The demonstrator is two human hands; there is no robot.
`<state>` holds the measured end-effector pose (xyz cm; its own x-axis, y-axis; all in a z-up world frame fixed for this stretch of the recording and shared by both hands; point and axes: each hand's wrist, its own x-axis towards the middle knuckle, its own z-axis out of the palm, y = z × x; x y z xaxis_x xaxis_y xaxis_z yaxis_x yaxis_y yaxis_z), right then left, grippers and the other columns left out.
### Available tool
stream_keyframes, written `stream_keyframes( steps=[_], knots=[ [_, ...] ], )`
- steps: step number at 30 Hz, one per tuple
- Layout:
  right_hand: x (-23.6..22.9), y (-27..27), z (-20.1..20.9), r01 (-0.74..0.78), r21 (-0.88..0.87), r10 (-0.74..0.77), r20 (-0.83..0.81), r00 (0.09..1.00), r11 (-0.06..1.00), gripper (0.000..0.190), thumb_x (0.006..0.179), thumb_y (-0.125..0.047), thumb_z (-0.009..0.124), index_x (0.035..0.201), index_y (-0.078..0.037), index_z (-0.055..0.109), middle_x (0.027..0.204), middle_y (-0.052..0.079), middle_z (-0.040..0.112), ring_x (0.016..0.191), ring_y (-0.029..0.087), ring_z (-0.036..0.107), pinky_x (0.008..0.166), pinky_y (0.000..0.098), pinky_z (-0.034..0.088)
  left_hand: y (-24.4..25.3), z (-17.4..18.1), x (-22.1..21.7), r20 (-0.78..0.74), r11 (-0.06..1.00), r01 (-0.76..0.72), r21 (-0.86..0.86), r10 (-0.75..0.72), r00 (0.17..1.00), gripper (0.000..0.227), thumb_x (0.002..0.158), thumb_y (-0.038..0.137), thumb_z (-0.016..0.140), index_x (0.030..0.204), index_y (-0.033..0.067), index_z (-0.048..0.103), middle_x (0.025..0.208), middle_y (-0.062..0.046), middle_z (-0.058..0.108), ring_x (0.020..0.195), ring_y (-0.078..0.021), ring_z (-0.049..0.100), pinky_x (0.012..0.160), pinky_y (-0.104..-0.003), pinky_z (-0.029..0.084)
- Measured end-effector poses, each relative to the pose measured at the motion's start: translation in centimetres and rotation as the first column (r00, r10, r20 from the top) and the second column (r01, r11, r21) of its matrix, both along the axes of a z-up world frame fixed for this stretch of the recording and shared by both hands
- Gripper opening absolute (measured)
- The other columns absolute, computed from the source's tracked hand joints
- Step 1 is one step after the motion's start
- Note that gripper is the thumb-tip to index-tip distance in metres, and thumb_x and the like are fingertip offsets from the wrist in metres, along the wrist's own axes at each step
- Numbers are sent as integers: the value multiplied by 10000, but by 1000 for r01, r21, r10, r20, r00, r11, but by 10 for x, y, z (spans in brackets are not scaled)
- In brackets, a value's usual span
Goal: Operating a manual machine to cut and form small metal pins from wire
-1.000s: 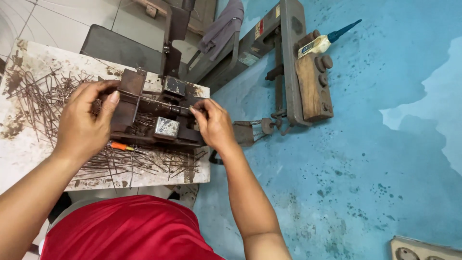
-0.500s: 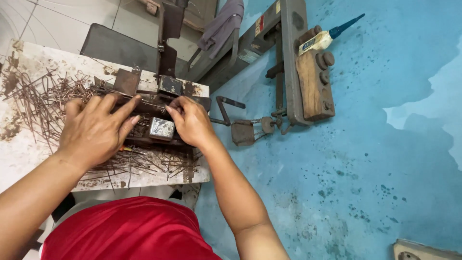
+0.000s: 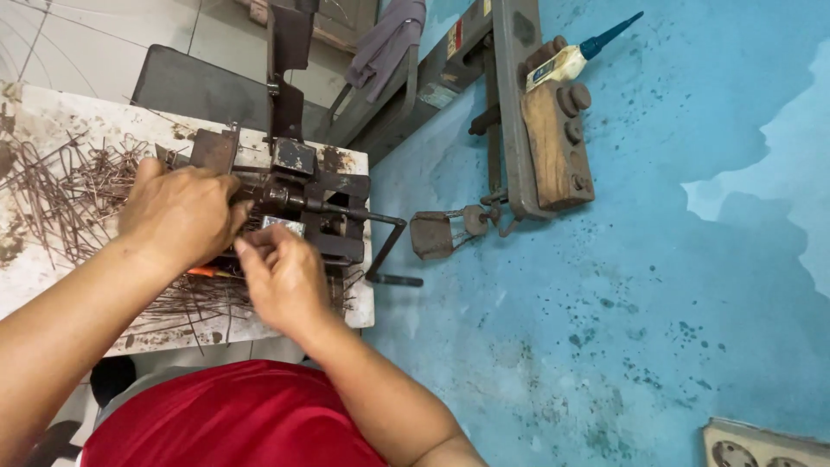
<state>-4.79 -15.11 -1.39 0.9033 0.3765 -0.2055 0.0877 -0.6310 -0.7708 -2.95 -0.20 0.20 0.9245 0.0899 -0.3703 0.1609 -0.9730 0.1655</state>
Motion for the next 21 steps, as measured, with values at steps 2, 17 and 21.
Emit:
stream_keyframes(
  steps=[2,17,21],
  knots=[
    [-6,-8,-16,-94,29,92,67,994,995,289,955,-302,587,1105,-65,659,853,31,662,569,139,542,538,332,482,-5,2,-2,27,1000,0,1,0,1000,333,1080,375,414,1052,166,671,889,-27,735,872,-192,702,1011,-383,402],
    [120,-173,-85,-28,-258,-1,-110,994,966,359,969,-485,559,879,-138,538,702,-8,507,685,143,528,661,355,410,-4,-41,-4,235,999,35,-6,-32,972,378,981,-11,349,1207,104,629,1039,-69,728,962,-199,688,971,-389,455],
    [122,-167,-75,-243,-324,223,-100,970,914,517,1028,-507,462,668,-150,363,592,-1,366,568,155,408,574,398,328,-2,-52,-4,275,1000,18,-26,-10,961,450,959,-26,370,1339,102,573,1035,-75,729,964,-214,701,973,-403,465]
  ],
)
